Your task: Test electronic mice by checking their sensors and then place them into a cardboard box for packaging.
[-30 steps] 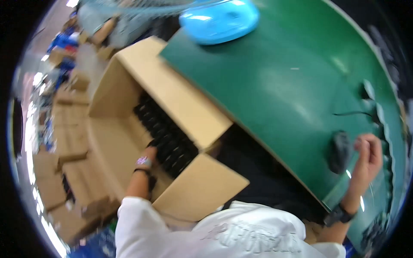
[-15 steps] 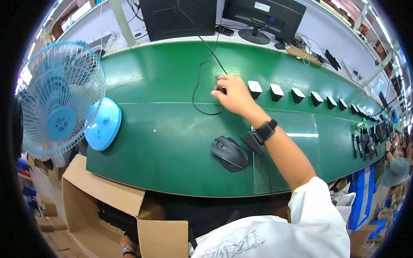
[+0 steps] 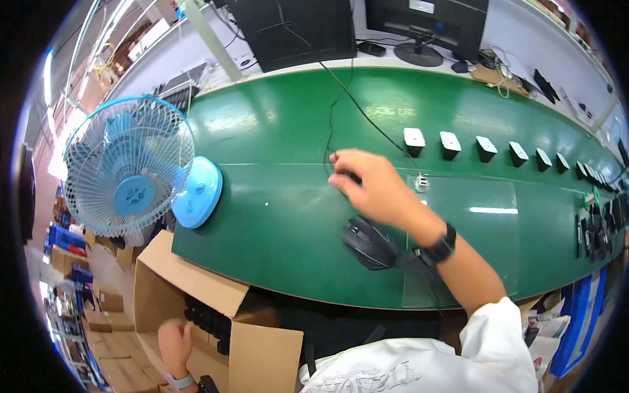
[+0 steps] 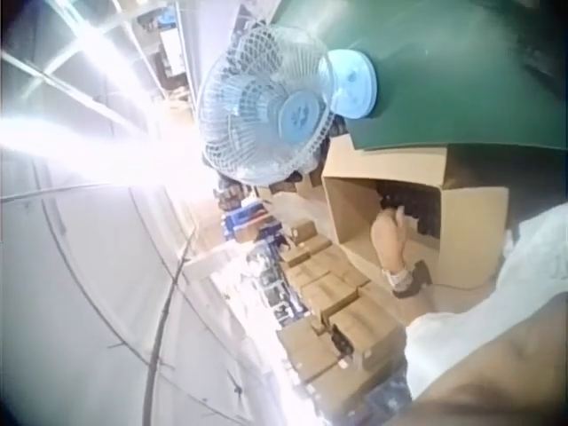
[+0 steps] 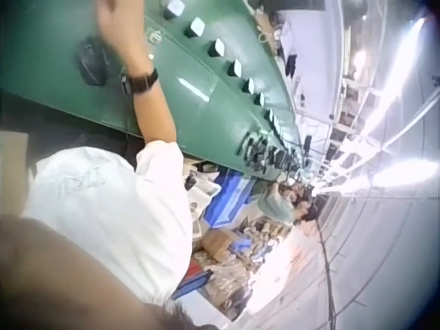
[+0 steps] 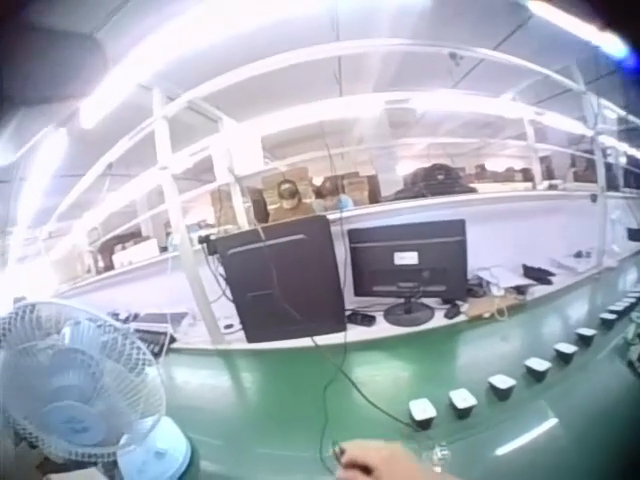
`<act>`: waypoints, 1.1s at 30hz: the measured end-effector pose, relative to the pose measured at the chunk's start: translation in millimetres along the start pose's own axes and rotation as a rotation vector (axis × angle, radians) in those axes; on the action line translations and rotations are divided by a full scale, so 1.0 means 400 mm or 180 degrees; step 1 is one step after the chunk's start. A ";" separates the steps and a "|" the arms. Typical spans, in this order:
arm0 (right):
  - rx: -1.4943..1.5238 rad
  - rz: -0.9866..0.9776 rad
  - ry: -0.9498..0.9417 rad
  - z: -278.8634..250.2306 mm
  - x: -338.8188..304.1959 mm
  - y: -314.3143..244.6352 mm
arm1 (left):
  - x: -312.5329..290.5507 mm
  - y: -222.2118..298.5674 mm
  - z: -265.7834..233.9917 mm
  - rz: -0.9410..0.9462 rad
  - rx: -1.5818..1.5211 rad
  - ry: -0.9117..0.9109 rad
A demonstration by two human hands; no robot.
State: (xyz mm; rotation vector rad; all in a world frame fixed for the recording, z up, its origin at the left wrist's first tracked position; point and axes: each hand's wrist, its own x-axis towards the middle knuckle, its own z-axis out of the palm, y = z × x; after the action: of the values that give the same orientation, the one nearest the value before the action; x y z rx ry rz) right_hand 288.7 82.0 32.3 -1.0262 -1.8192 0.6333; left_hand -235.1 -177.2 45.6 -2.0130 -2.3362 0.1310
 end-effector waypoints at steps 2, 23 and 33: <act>0.0198 -0.0348 -0.0383 0.023 -0.048 -0.090 | 0.045 0.238 -0.108 0.0220 -0.2169 0.0498; 0.1108 -0.0241 -0.1050 0.204 -0.244 -0.240 | 0.217 0.663 0.093 0.2106 -0.5501 -0.1152; 0.2155 0.0865 -0.0164 0.158 -0.229 -0.242 | 0.256 0.611 0.114 0.0963 -0.7103 -0.2407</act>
State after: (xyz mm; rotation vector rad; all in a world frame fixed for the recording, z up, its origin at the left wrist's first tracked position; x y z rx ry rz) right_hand 216.0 -46.2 35.7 -0.7894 -1.3488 1.3377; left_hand -14.2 -41.4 -25.7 -2.7591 -2.0096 -3.5861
